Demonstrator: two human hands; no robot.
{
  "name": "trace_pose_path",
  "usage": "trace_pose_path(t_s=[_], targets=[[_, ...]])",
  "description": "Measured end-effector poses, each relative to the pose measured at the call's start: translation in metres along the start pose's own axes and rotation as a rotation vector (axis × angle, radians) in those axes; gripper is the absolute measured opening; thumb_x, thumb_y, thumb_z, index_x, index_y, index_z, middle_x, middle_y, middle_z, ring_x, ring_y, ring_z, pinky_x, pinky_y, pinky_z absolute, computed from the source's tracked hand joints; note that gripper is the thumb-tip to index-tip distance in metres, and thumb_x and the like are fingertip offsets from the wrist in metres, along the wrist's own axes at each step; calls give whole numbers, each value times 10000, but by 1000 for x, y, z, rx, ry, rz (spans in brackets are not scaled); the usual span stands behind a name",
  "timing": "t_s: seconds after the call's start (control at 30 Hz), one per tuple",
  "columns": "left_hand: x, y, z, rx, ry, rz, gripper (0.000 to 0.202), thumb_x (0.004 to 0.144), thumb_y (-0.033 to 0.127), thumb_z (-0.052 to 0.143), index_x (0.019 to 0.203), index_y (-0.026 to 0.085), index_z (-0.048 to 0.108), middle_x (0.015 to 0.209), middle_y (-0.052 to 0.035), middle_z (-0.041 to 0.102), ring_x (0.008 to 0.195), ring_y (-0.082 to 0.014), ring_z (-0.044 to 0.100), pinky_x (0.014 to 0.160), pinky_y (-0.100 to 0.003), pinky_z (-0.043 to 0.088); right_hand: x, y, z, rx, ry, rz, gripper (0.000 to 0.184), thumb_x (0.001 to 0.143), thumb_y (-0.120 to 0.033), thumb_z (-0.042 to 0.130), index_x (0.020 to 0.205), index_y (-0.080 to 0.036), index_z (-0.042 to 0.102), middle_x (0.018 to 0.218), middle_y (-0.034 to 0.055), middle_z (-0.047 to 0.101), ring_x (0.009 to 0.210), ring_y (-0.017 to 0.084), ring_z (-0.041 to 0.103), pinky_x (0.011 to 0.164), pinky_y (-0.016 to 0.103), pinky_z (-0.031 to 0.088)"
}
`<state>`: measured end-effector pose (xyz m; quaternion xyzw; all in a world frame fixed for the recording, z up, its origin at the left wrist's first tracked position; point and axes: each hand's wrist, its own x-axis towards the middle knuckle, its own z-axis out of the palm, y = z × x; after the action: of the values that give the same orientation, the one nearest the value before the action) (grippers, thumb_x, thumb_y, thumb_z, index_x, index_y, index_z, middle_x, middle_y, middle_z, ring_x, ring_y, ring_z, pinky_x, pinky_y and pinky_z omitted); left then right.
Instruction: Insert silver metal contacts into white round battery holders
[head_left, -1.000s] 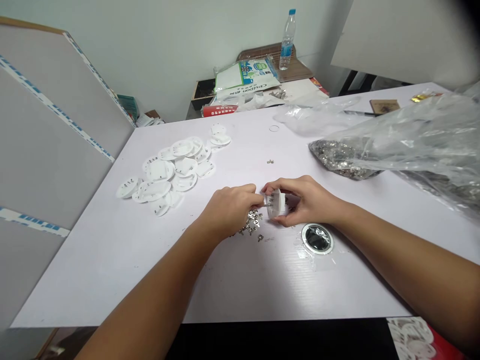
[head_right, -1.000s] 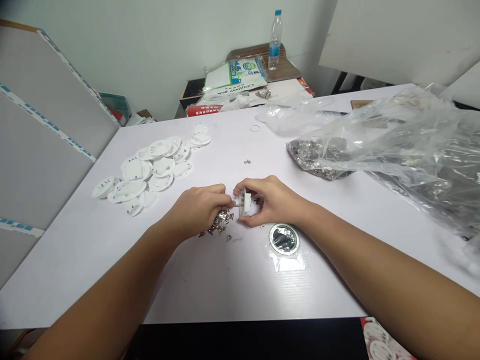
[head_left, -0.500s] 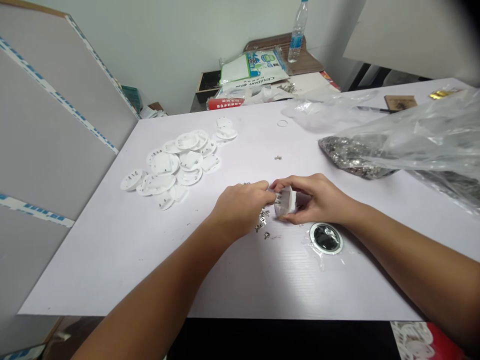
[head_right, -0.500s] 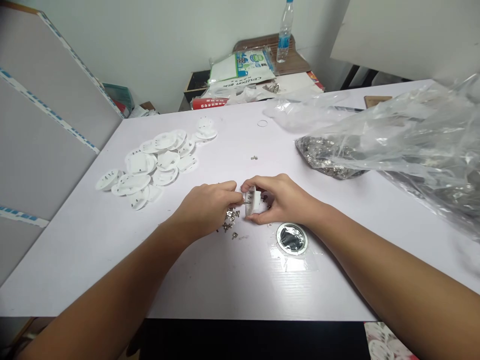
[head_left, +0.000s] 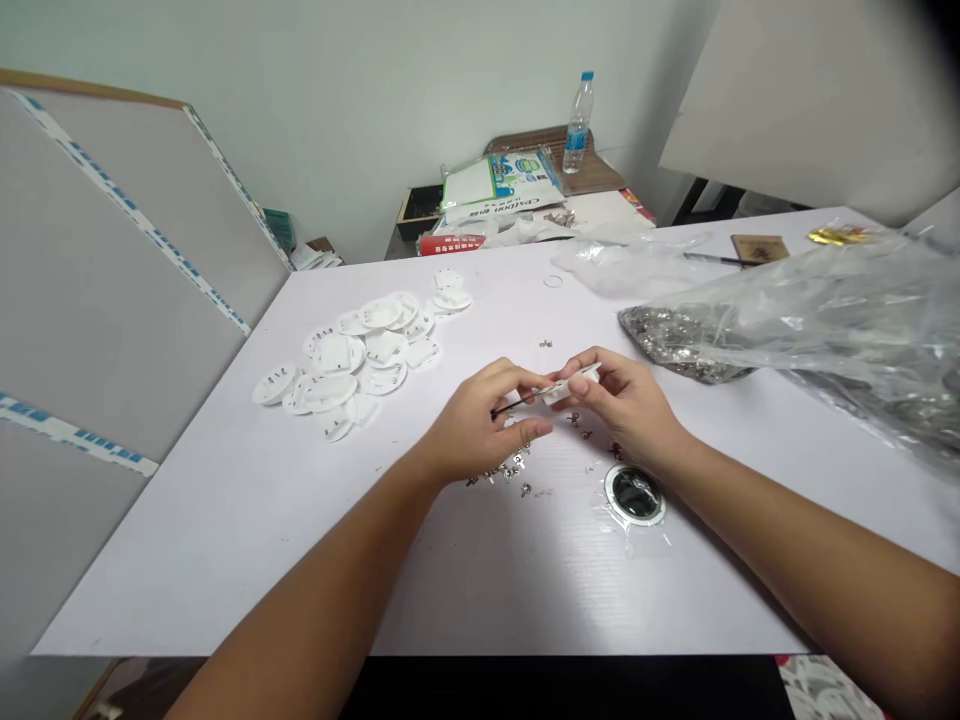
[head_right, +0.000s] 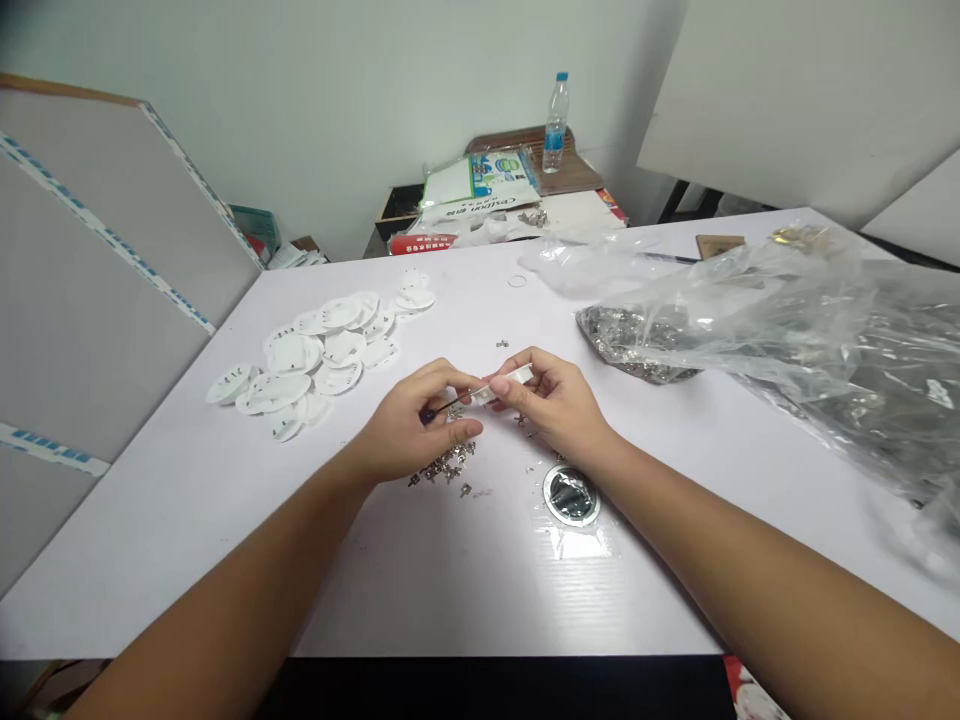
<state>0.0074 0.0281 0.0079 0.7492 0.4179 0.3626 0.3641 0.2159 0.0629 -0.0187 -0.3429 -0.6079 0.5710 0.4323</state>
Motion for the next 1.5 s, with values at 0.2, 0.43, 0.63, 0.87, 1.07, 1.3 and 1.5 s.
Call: trace_pose_path(t_s=[0.2, 0.43, 0.63, 0.87, 1.07, 1.3, 1.5], targets=[[0, -5, 13, -375, 147, -158, 267, 765, 358, 777, 865, 163, 625, 751, 2, 538, 502, -36, 368, 459, -199, 307, -4, -6, 12, 69, -76, 53, 400, 892, -554, 594, 843, -161, 644, 764, 44, 675, 705, 139, 651, 719, 296, 548], [-1, -9, 9, -630, 126, -177, 269, 797, 353, 756, 949, 152, 664, 564, 35, 517, 449, -50, 429, 474, -200, 379, -7, -12, 15, 142, -119, 86, 383, 900, -538, 593, 895, -158, 645, 654, 25, 678, 563, 129, 652, 545, 250, 527], [-3, -13, 12, -683, 193, -178, 246, 732, 330, 802, 816, 139, 671, 574, 16, 557, 466, -66, 480, 478, -209, 404, -10, -8, 19, 184, -136, 38, 330, 906, -488, 609, 899, -163, 666, 701, 38, 700, 615, 147, 685, 618, 295, 582], [-2, -14, 12, -677, 217, -156, 222, 724, 314, 804, 774, 141, 674, 573, 22, 559, 430, -48, 441, 465, -203, 396, -18, -7, 20, -32, -40, -77, 291, 893, -458, 633, 909, -171, 679, 708, 37, 717, 613, 166, 693, 606, 311, 577], [-1, -14, 13, -660, 172, -139, 209, 754, 323, 784, 840, 148, 707, 533, 38, 525, 397, -30, 372, 471, -205, 394, -18, -12, 16, -332, 8, -250, 259, 904, -385, 635, 760, -175, 681, 662, 15, 709, 617, 138, 669, 605, 267, 525], [-1, -16, 12, -664, 173, -215, 311, 794, 417, 744, 940, 151, 675, 482, 71, 383, 422, -38, 302, 426, -182, 246, -13, -11, 16, 52, -53, 33, 342, 915, -487, 596, 924, -155, 676, 696, 50, 711, 601, 174, 691, 606, 310, 559], [2, -20, 8, -705, 268, -207, 344, 895, 473, 609, 1008, 156, 682, 764, 2, 501, 433, -3, 282, 388, -193, 177, -5, -12, 13, 129, -27, 35, 347, 923, -500, 575, 951, -160, 637, 746, 55, 689, 605, 167, 669, 551, 295, 545]])
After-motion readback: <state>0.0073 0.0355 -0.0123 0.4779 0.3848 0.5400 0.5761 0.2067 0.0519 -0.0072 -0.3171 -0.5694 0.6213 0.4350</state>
